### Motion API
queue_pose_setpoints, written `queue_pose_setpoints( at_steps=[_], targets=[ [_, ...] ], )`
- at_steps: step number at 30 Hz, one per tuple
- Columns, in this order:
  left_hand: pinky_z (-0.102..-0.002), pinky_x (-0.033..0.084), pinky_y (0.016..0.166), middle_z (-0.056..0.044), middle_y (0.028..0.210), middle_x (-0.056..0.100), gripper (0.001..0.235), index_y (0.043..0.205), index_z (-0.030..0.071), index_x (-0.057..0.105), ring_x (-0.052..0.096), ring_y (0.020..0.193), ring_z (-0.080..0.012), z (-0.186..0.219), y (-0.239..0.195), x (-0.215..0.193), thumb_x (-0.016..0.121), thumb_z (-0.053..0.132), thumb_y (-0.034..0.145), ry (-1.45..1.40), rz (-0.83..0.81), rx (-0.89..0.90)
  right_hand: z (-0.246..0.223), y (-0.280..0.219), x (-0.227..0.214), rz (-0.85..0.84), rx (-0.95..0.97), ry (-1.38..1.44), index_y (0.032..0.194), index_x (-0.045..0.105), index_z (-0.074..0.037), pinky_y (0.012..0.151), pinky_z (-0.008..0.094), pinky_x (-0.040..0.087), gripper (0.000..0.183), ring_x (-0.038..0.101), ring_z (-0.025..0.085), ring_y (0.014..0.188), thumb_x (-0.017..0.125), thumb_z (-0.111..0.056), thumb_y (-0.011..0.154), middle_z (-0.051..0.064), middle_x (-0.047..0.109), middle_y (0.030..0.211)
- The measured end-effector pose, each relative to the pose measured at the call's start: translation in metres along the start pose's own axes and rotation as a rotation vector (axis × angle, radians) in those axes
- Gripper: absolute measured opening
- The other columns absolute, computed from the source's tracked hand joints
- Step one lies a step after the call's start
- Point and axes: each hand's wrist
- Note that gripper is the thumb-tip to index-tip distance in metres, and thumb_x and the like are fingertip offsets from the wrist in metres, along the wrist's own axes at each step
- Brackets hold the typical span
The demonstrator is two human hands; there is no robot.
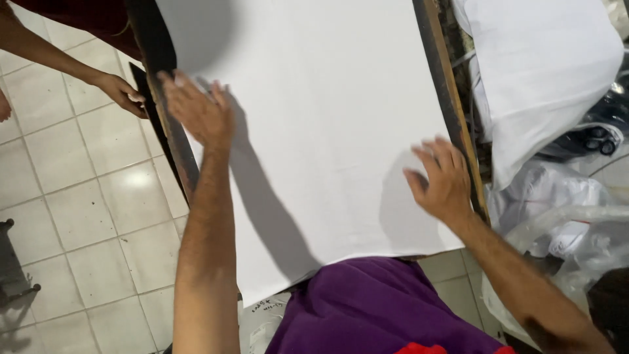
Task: The person repeatedly unfolds white t-shirts, places them onto a black rectangular board, smooths them flat with both hands, and then folds them. The folded shirts are stacked on the board.
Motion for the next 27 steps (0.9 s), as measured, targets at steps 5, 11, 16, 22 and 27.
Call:
queue_pose_setpoints(
  at_steps=[5, 11, 16, 22, 27],
  targets=[
    [-0.059, 0.009, 0.129, -0.022, 0.168, 0.011, 0.080, 0.162, 0.001, 0.019, 0.009, 0.157, -0.0395, 0.071, -0.125, -0.070, 0.041, 0.057, 0.110, -0.350, -0.389, 0.853, 0.015, 0.049, 0.017, -0.151, -0.130, -0.038, 0.158, 0.037, 0.006, 0.123, 0.062, 0.014, 0.067, 0.015, 0.047, 0.153, 0.049, -0.040, 0.110, 0.028, 0.025, 0.165],
    [-0.057, 0.012, 0.128, -0.026, 0.167, 0.017, 0.084, 0.163, 0.009, 0.024, 0.014, 0.156, -0.0397, 0.037, -0.233, -0.163, 0.035, 0.067, 0.104, -0.293, -0.451, 1.168, 0.000, -0.027, -0.020, -0.287, -0.287, -0.055, 0.161, 0.036, 0.002, 0.123, 0.066, 0.014, 0.081, 0.015, 0.050, 0.153, 0.053, -0.051, 0.101, 0.031, 0.024, 0.165],
    [-0.057, 0.002, 0.127, -0.021, 0.169, 0.015, 0.089, 0.165, 0.017, 0.018, 0.006, 0.157, -0.0371, 0.014, -0.295, -0.171, 0.021, 0.076, 0.098, -0.328, -0.517, 1.245, -0.028, -0.096, -0.013, -0.199, -0.363, -0.063, 0.157, 0.047, -0.013, 0.122, 0.063, 0.014, 0.073, 0.023, 0.047, 0.153, 0.042, -0.059, 0.101, 0.025, 0.034, 0.165],
    [-0.058, 0.002, 0.126, -0.017, 0.171, 0.009, 0.082, 0.165, 0.022, 0.014, 0.002, 0.157, -0.0371, 0.005, -0.322, -0.177, 0.020, 0.073, 0.100, -0.303, -0.484, 1.344, -0.060, -0.153, 0.003, -0.136, -0.403, -0.029, 0.156, 0.043, -0.019, 0.120, 0.064, 0.016, 0.073, 0.025, 0.043, 0.152, 0.044, -0.062, 0.098, 0.017, 0.034, 0.165],
    [-0.056, 0.005, 0.126, -0.011, 0.171, 0.014, 0.085, 0.164, 0.028, 0.020, 0.007, 0.158, -0.0357, -0.003, -0.337, -0.179, 0.024, 0.080, 0.097, -0.349, -0.427, 1.391, -0.061, -0.179, 0.002, -0.087, -0.359, 0.021, 0.153, 0.047, -0.018, 0.122, 0.058, 0.020, 0.071, 0.028, 0.035, 0.153, 0.050, -0.061, 0.097, 0.009, 0.035, 0.166]
  ],
)
Point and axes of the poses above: each hand's wrist, its own y-axis towards the middle knuckle, its own x-axis out of the palm, z = x × y
